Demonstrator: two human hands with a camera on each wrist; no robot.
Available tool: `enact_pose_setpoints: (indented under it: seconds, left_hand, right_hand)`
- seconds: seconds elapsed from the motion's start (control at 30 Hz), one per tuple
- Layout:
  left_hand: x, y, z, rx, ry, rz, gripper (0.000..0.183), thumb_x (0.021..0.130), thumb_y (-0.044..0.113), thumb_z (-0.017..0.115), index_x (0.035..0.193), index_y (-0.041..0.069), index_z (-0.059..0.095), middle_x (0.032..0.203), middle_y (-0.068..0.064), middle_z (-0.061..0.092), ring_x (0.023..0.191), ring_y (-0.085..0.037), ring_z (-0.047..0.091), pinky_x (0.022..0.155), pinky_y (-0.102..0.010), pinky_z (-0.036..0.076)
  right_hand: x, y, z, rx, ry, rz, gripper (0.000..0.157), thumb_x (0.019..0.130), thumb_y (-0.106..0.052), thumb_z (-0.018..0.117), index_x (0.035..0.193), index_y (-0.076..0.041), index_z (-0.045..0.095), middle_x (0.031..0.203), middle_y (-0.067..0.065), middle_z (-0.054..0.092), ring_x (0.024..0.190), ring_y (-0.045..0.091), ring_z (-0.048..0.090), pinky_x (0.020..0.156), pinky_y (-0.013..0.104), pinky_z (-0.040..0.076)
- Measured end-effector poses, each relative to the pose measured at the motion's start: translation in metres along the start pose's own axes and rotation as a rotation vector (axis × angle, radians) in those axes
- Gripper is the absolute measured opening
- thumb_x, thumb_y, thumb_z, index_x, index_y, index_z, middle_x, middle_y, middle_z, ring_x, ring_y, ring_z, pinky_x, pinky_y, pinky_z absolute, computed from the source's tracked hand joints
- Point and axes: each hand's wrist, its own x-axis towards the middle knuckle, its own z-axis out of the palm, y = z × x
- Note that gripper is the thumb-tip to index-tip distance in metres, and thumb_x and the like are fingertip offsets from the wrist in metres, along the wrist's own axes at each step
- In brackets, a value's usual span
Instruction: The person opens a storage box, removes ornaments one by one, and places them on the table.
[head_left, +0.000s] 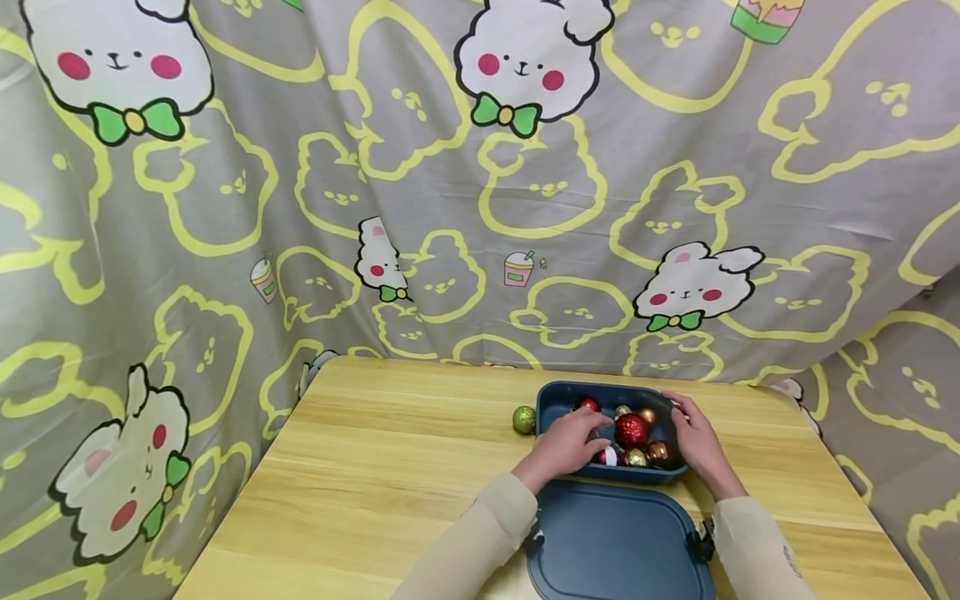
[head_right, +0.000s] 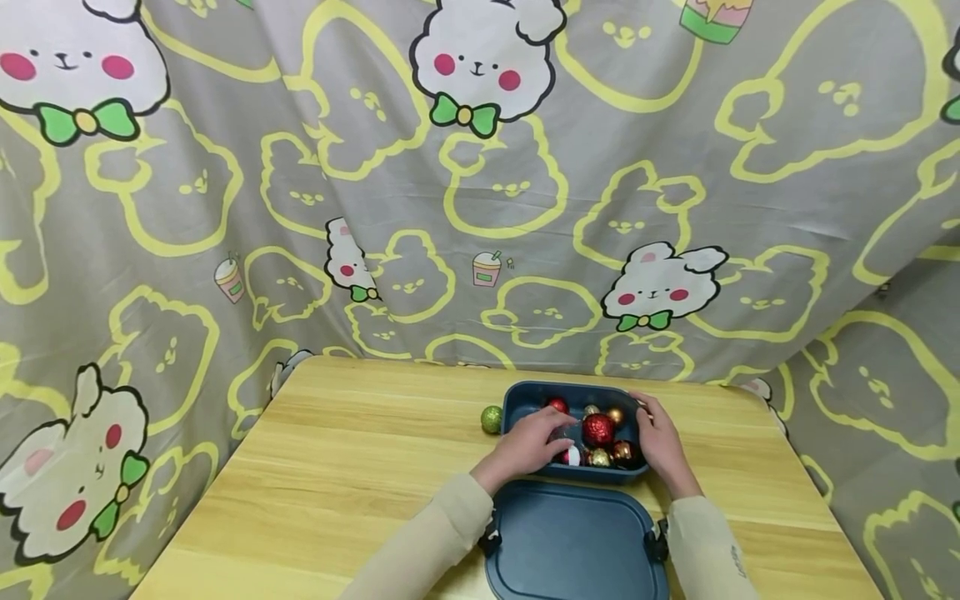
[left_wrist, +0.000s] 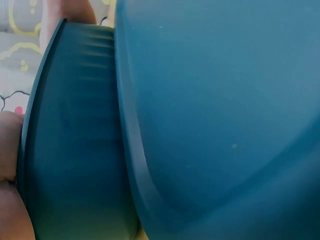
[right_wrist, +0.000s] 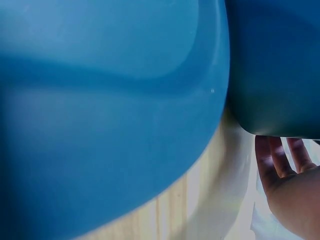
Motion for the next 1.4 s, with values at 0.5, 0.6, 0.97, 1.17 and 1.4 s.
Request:
enact_pose_setpoints:
  seconds: [0.5,0.6,0.97,1.17,1.4]
  left_hand:
    - [0.007,-0.001,-0.004,0.004,-0.179,0.052,0.035,0.101,0.046,0.065,0.132,0.032,0.071,0.133,0.014,0.067,0.116,-0.004,0.065,0.101,-0.022,0.052]
    - [0.007,-0.001,-0.004,-0.011,-0.185,0.044,0.034,0.099,0.047,0.067,0.129,0.032,0.072,0.134,0.015,0.067,0.117,-0.004,0.065,0.101,-0.022,0.053]
    - [0.003,-0.003,-0.004,-0.051,-0.074,0.076,0.028,0.103,0.039,0.065,0.125,0.026,0.075,0.127,0.013,0.07,0.117,-0.004,0.064,0.103,-0.02,0.051]
    - [-0.002,-0.004,-0.005,-0.136,0.001,0.052,0.03,0.105,0.039,0.062,0.128,0.024,0.073,0.126,0.009,0.07,0.108,-0.004,0.064,0.095,-0.017,0.052]
    - [-0.003,-0.006,-0.007,-0.348,0.092,0.061,0.03,0.105,0.032,0.062,0.13,0.017,0.071,0.123,0.003,0.069,0.098,-0.003,0.063,0.088,-0.015,0.052]
  right_hand:
    - [0.001,0.0,-0.001,-0.005,-0.005,-0.008,0.051,0.115,-0.027,0.025,0.158,-0.002,0.036,0.144,0.034,0.043,0.128,0.048,0.046,0.1,0.051,0.041]
    - [0.001,0.0,-0.001,-0.008,-0.005,-0.01,0.051,0.115,-0.026,0.025,0.158,-0.002,0.036,0.144,0.034,0.043,0.128,0.048,0.046,0.099,0.051,0.04]
    - [0.0,-0.001,-0.001,-0.006,-0.006,-0.004,0.05,0.115,-0.026,0.025,0.158,-0.002,0.036,0.145,0.034,0.043,0.13,0.048,0.045,0.101,0.053,0.04]
    - [0.001,-0.001,0.0,-0.006,-0.018,-0.004,0.051,0.115,-0.027,0.024,0.159,-0.003,0.035,0.147,0.034,0.041,0.131,0.049,0.044,0.103,0.057,0.04]
    - [0.001,0.001,0.0,-0.008,-0.003,-0.003,0.05,0.115,-0.026,0.024,0.158,-0.003,0.036,0.146,0.034,0.042,0.13,0.05,0.045,0.103,0.057,0.04]
